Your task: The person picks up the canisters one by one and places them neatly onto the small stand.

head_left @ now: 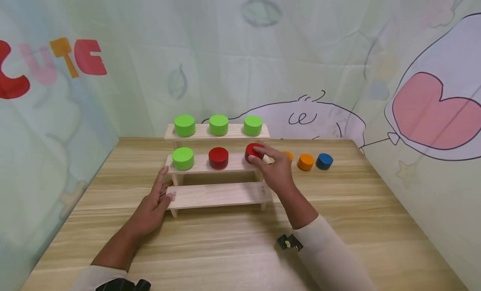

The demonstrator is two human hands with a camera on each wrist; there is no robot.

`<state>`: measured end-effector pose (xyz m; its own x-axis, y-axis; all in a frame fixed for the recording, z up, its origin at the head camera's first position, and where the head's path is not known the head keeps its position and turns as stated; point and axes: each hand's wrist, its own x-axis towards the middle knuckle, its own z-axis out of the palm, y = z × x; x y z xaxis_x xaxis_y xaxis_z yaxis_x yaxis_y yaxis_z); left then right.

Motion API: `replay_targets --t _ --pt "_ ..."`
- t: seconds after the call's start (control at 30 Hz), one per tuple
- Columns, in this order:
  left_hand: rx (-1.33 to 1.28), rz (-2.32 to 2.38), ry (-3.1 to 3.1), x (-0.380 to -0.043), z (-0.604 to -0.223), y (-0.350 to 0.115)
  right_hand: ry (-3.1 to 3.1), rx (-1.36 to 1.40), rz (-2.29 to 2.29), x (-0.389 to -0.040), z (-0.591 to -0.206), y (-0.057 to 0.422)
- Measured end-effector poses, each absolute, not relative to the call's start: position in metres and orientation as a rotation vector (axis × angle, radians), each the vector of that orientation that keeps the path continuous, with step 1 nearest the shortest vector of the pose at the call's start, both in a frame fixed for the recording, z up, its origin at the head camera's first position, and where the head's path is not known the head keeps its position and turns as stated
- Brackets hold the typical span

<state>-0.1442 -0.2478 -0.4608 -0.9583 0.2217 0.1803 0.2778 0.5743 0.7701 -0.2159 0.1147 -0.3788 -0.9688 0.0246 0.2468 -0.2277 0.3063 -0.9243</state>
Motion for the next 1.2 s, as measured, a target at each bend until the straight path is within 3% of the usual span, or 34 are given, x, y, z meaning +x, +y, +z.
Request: replay_targets --t 1.2 --pt "-0.398 -1.399 -2.755 -0.1441 -0.4601 -0.2468 -2.423 0.202 1.709 -0.2187 -0.3847 0.1180"
